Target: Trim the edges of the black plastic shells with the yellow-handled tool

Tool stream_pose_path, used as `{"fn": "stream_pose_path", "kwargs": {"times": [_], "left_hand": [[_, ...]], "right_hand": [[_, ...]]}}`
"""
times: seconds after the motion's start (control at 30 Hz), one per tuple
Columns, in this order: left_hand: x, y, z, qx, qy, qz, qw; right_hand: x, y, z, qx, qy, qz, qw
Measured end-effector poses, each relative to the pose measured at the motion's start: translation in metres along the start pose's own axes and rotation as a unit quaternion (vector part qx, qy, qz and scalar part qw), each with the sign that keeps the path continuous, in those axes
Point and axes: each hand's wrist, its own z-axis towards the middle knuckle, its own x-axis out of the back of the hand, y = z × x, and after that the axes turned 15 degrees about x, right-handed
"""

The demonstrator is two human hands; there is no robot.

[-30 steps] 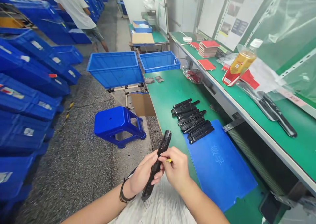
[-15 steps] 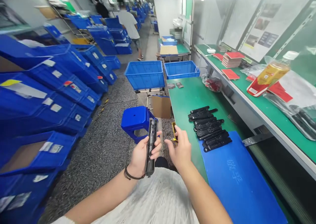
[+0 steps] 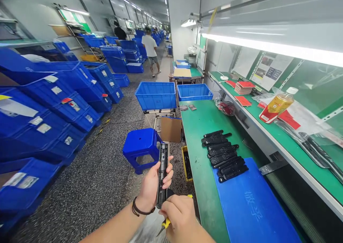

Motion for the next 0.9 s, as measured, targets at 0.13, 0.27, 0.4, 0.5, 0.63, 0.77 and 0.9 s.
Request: {"fn": "stream_pose_path", "kwargs": {"times": [0.13,0.27,0.4,0.5,0.63,0.77,0.9], "left_hand": [[0.001,0.005,0.002,0.013,-0.068,0.036,0.997],[0.000,0.005,0.002,0.012,-0.076,0.088,0.993],[-0.004,0.000,-0.006,0.005,-0.088,0.202,0.975],[-0.004,-0.006,-0.011,0.008,-0.099,0.279,0.955],[0.000,-0.013,-0.018,-0.004,-0.105,0.371,0.923],[0.001,-0.014,-0.024,-0.002,-0.105,0.434,0.895],[-0.003,-0.012,-0.029,0.013,-0.089,0.391,0.916]], "right_hand": [[0.021,0.006,0.011,-0.085,0.041,0.037,0.995],[0.039,0.035,0.017,-0.229,-0.027,-0.029,0.973],[0.067,0.058,0.020,-0.181,-0.079,-0.083,0.977],[0.092,0.063,0.033,-0.055,-0.121,-0.185,0.974],[0.119,0.067,0.056,0.013,-0.169,-0.274,0.947],[0.133,0.074,0.074,0.020,-0.196,-0.284,0.938],[0.142,0.079,0.084,0.042,-0.227,-0.266,0.936]]}}
